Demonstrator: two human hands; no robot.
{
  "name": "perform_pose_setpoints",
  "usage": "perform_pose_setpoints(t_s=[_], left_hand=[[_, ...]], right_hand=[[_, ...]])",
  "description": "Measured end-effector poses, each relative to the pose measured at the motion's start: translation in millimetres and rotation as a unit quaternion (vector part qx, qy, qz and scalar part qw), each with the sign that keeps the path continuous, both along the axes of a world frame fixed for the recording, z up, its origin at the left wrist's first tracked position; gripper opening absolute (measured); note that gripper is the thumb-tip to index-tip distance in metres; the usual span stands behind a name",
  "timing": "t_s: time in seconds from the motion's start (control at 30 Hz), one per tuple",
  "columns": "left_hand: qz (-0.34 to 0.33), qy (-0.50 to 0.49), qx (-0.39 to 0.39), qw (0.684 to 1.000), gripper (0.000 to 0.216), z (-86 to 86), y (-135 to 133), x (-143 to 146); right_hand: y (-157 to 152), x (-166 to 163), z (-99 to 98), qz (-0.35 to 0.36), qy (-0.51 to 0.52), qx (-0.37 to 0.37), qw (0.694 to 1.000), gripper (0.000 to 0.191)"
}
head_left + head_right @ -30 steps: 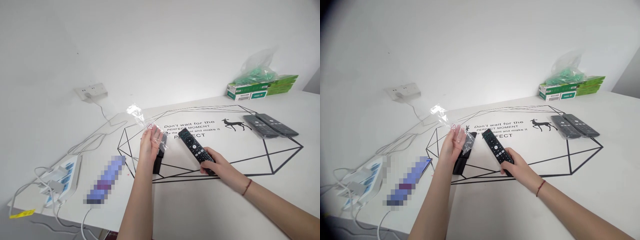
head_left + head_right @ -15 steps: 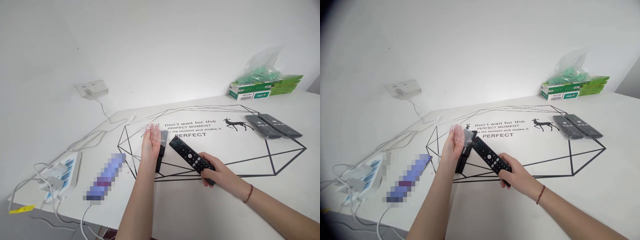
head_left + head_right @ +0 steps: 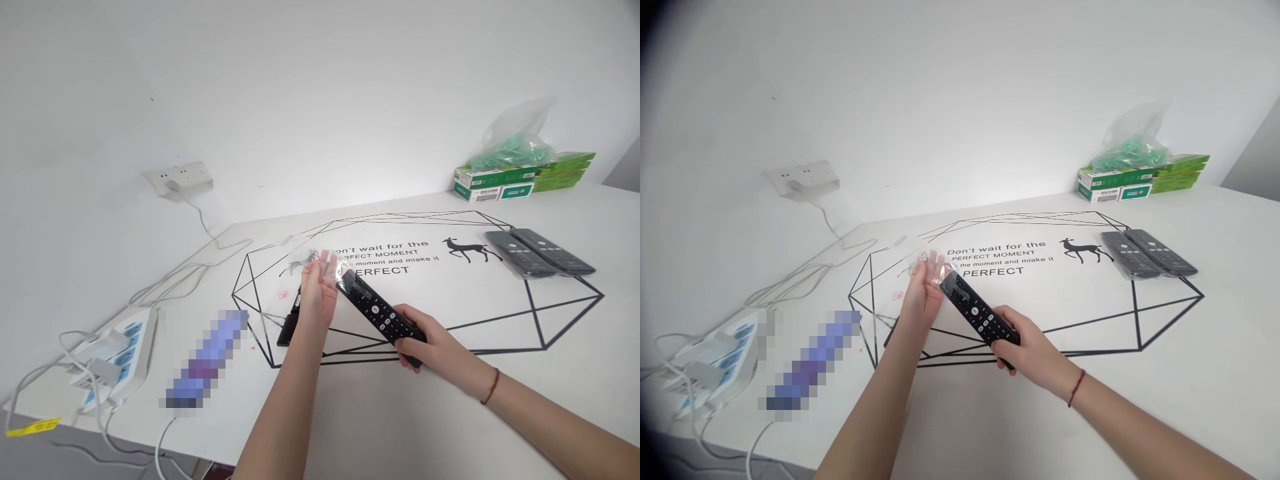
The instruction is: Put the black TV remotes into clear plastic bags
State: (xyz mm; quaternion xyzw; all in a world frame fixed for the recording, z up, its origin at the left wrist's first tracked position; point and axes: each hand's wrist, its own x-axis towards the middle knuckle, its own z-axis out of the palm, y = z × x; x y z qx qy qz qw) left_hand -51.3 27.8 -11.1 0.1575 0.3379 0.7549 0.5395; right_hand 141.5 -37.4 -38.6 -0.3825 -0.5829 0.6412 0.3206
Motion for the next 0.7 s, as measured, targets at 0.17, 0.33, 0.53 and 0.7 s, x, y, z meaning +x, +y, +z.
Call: perform_pose_setpoints(t_s=[0.17, 0.33, 0.53, 0.7], left_hand=[[0.037, 0.004, -0.008, 0.999, 0.005, 3.6, -0.3, -0.4], [0.062, 0.009, -0.003, 0.998, 0.005, 8.0, -1.5, -5.9], [0.059, 0.017, 0.001, 0.998, 0.009, 6.1, -1.1, -5.2], [0.028, 0.051, 0.011, 0.998, 0.006, 4.9, -1.9, 1.8]], right_hand=[[0.0, 2.1, 6.3, -0.008, -0.01, 0.002, 1.0, 0.028], [-0.5, 3.0, 6.0, 0.0, -0.021, 0.007, 1.0, 0.031], [-1.9, 3.6, 5.2, -0.001, -0.036, 0.004, 0.999, 0.036], [1.5, 3.5, 5.2, -0.015, -0.017, 0.015, 1.0, 0.03]])
